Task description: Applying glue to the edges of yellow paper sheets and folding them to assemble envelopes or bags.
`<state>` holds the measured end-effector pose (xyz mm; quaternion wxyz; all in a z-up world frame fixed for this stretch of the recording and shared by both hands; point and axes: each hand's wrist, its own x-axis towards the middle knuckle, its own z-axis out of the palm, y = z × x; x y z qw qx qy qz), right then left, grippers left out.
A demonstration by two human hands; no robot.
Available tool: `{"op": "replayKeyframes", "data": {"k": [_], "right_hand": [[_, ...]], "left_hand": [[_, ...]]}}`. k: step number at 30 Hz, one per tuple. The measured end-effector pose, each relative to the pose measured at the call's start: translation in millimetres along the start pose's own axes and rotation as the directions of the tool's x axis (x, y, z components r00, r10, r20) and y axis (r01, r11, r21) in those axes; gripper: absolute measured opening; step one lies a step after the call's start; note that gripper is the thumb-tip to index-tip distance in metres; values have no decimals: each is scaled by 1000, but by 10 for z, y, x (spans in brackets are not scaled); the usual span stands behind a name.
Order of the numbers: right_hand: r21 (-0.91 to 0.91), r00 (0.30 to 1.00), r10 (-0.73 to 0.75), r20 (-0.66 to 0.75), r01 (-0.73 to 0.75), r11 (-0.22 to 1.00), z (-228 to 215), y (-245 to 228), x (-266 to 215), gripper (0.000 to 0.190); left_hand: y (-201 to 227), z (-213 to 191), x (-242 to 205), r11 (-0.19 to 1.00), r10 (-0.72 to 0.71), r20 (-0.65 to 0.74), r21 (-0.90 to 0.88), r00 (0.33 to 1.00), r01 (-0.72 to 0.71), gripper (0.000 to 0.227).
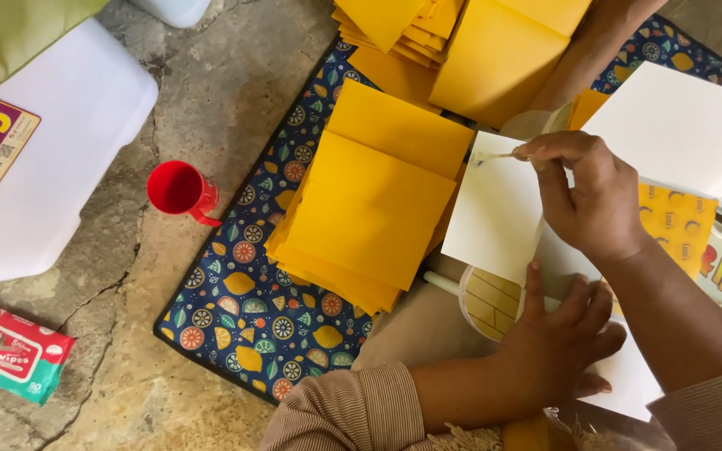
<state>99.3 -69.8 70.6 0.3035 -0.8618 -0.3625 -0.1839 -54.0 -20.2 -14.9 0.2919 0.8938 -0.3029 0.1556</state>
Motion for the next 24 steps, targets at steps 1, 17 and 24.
{"op": "replayKeyframes", "data": {"k": [1, 17, 24], "right_hand": [[1, 1000, -1, 0, 1, 1000, -1, -12, -13, 27], [130, 954, -181, 239, 153, 980, -40, -554, -577, 30], [34, 995, -67, 77, 64, 997, -4, -174, -343, 28]], "left_hand": [[4, -4, 1, 1000, -1, 0, 1, 1000, 1, 76], [-6, 219, -152, 723, -88, 228, -655, 970, 220, 73], [-72, 71, -28, 991, 64, 143, -129, 988, -46, 75]]}}
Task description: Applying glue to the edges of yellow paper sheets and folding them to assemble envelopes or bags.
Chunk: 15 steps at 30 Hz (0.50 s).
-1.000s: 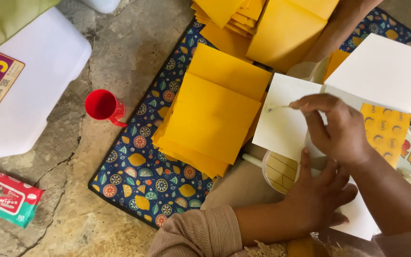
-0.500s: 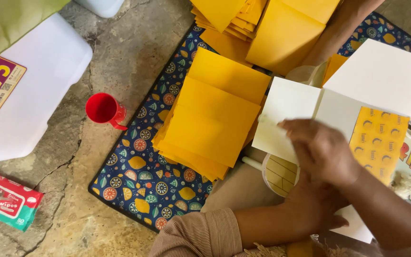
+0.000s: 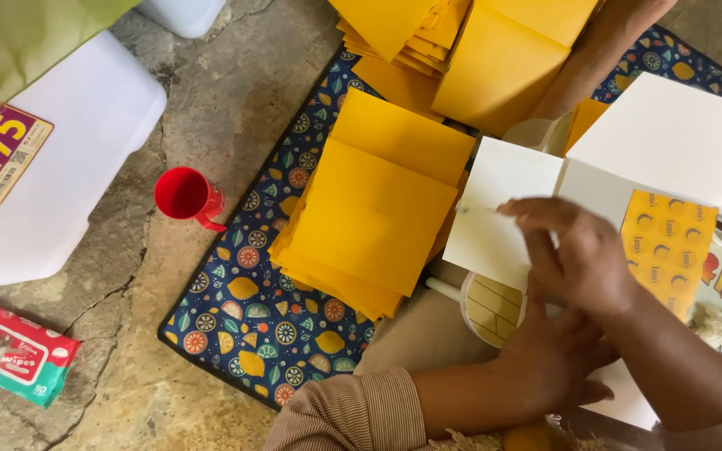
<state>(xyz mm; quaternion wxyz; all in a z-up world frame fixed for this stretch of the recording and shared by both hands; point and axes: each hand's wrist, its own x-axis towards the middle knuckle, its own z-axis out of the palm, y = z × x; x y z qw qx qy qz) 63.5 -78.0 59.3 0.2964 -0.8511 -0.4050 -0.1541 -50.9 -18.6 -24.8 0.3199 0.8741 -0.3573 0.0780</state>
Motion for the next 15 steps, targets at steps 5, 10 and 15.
{"op": "replayKeyframes", "data": {"k": [5, 10, 15], "right_hand": [[-98, 993, 65, -95, -75, 992, -34, 149, 221, 26], [-79, 990, 55, -131, -65, 995, -5, 190, 207, 29], [-48, 999, 24, -49, -27, 998, 3, -31, -3, 29]], "left_hand": [[54, -71, 28, 996, -25, -61, 90, 998, 31, 76], [54, -87, 35, 995, -40, -72, 90, 997, 46, 75], [4, -110, 49, 994, -16, 76, -106, 997, 24, 70]]}}
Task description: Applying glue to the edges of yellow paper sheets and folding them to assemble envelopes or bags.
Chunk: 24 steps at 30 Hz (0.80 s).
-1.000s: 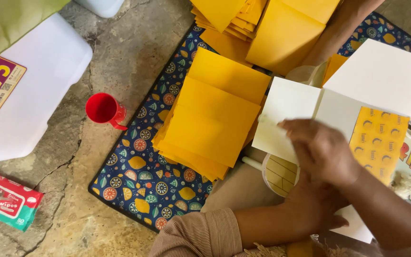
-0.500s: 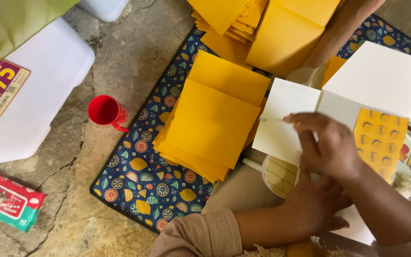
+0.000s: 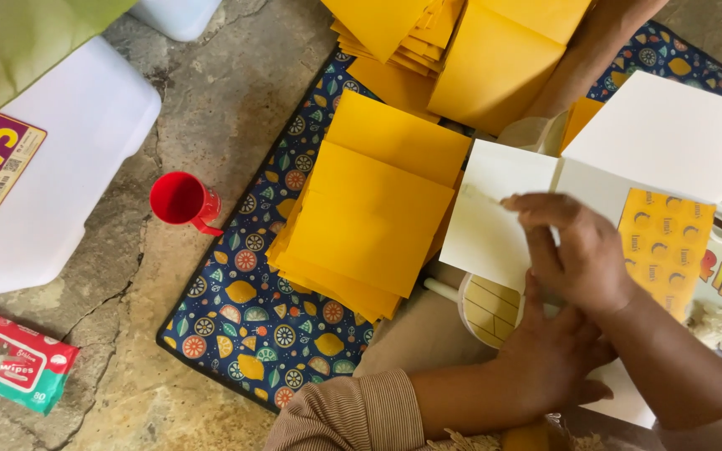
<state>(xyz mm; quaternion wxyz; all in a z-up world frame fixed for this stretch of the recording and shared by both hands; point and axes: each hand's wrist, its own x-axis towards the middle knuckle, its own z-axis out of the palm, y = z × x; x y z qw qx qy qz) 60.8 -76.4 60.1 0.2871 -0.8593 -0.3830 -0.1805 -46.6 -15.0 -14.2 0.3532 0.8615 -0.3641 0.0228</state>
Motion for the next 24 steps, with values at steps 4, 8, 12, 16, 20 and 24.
{"op": "replayKeyframes", "data": {"k": [4, 8, 12, 16, 20, 24], "right_hand": [[120, 995, -61, 74, 52, 991, -21, -95, -291, 39], [129, 988, -86, 124, 70, 989, -89, -322, -371, 33], [160, 991, -51, 123, 31, 987, -112, -422, -283, 30], [163, 991, -72, 116, 53, 985, -62, -235, -248, 31], [35, 998, -34, 53, 32, 999, -40, -43, -47, 33], [-38, 1000, -6, -7, 6, 999, -32, 132, 282, 25]], "left_hand": [[26, -96, -64, 946, -46, -109, -325, 993, 8, 48], [-2, 310, -71, 870, -168, 22, -466, 986, 159, 61], [3, 138, -95, 840, -189, 84, -503, 978, 205, 71], [17, -56, -81, 881, -137, 19, -454, 990, 130, 49], [9, -11, -62, 986, -1, -114, -169, 993, -18, 64], [26, 133, -30, 970, 8, -115, 244, 993, 21, 76]]}}
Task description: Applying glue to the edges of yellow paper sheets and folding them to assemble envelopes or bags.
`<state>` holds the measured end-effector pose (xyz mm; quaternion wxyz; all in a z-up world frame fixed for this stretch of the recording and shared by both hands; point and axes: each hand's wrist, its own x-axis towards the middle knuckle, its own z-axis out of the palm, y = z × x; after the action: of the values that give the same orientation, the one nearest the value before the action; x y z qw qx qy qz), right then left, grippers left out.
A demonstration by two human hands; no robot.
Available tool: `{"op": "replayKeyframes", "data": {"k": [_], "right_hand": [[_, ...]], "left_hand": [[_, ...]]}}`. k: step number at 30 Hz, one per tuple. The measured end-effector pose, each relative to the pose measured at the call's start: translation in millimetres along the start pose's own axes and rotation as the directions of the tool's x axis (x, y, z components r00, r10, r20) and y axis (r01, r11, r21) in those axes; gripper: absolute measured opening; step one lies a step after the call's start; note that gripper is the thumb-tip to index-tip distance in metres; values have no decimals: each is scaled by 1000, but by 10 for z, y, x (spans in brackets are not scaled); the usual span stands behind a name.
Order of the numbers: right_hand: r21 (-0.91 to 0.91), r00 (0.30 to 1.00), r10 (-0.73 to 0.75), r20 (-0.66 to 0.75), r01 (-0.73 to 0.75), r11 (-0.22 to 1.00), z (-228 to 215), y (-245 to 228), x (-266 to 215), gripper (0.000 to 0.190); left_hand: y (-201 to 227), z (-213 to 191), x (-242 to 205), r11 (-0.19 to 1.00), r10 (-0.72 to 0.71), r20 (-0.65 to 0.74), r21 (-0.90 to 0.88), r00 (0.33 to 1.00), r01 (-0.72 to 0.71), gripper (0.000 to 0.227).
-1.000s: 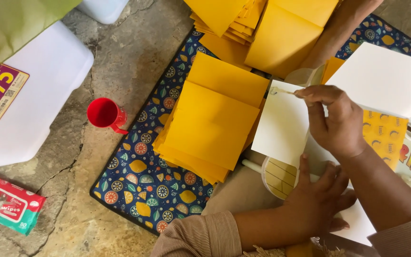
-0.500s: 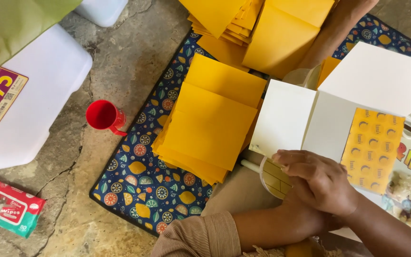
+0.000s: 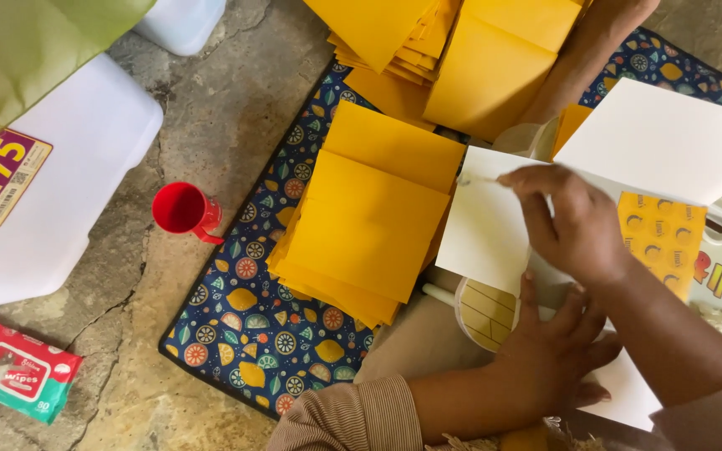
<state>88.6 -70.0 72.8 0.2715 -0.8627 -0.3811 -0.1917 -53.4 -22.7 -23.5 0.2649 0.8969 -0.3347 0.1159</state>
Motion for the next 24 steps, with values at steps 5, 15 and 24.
{"op": "replayKeyframes", "data": {"k": [5, 15, 24], "right_hand": [[-24, 999, 6, -41, -7, 1000, 30, 168, 185, 25], [212, 1000, -5, 20, 1, 977, -553, 15, -169, 32], [238, 949, 224, 221, -275, 932, -706, -38, -1331, 38]], "left_hand": [[4, -144, 22, 998, -21, -76, -67, 997, 16, 70], [1, -121, 10, 988, -14, -80, -153, 997, 2, 68], [-10, -127, 30, 986, 9, -8, -165, 1000, -10, 69]]}}
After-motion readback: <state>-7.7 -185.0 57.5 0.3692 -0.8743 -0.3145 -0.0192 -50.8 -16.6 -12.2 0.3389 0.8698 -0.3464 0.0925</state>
